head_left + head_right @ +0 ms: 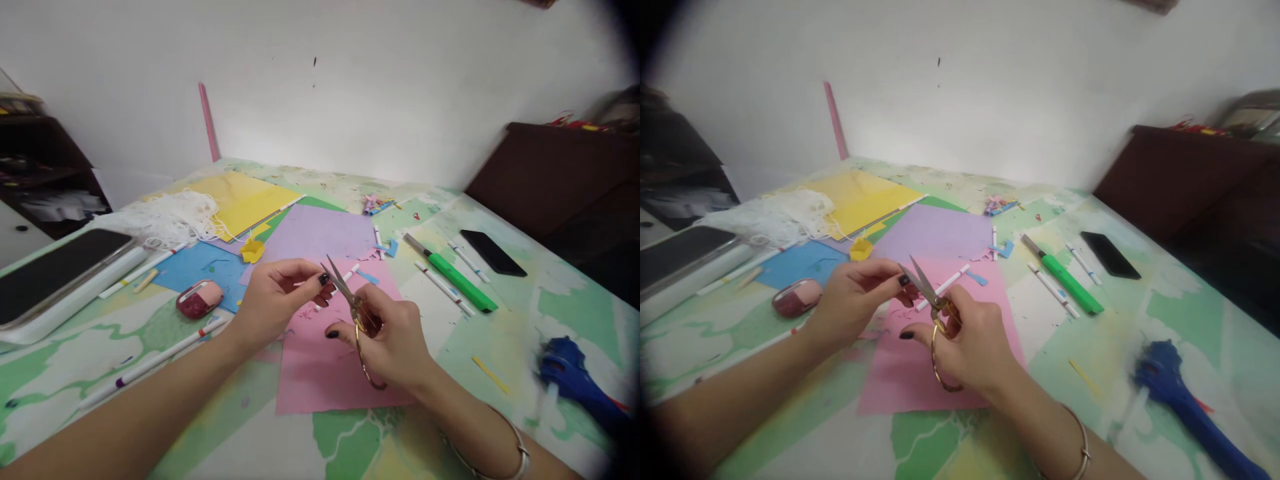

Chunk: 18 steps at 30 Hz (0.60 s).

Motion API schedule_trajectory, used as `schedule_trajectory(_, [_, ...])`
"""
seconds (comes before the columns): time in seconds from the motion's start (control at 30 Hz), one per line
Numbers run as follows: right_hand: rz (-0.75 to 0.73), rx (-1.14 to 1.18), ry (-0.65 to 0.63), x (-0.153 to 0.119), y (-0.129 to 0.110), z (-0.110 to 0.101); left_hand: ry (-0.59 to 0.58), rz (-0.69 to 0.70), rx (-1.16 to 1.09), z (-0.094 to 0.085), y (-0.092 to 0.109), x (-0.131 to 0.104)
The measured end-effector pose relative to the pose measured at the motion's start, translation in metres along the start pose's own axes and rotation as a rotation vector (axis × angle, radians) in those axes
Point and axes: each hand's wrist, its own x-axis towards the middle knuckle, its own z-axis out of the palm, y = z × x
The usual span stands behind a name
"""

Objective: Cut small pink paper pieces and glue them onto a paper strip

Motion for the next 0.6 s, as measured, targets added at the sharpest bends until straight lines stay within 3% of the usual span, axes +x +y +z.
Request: schedule_trajectory(0.6, [-0.040,-0.060,0.062,-0.0014,0.0019,0.0046,-0.033,-0.018,0.027,0.0014,-0.0027,-0.0030])
